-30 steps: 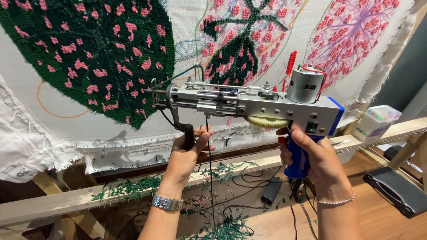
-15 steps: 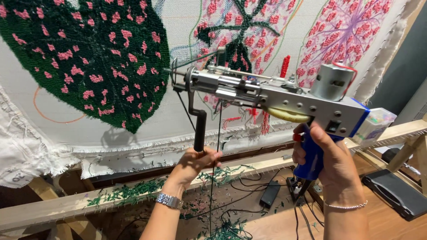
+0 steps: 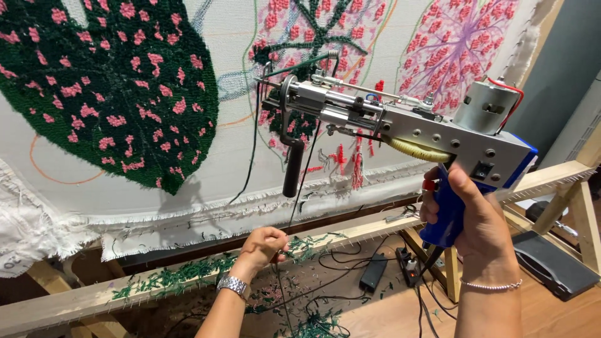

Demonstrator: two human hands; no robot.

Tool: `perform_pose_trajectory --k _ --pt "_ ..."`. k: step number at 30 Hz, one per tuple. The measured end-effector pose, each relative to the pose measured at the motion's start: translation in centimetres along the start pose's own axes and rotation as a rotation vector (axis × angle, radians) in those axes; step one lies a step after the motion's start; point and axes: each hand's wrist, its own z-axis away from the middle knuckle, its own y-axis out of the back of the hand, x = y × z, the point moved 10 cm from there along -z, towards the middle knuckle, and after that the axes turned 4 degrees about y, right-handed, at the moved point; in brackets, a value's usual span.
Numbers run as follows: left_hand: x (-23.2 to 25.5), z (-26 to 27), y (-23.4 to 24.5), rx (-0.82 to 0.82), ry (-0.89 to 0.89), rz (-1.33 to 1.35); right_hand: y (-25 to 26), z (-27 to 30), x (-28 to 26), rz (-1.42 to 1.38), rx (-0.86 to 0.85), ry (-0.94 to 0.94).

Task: Use a tufting gun to insert yarn into a canvas to create a rug with leaf patterns.

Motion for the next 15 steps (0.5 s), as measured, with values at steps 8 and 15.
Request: perform_pose_trajectory --k 8,15 --pt "0.4 2.3 5.9 0.342 0.065 -0.371 2.7 0.5 -2.3 0.083 0.089 0.044" --pt "-0.9 1.6 10.2 0.480 -0.047 -0.614 5.7 0.9 -4.0 0.088 0.116 0.094"
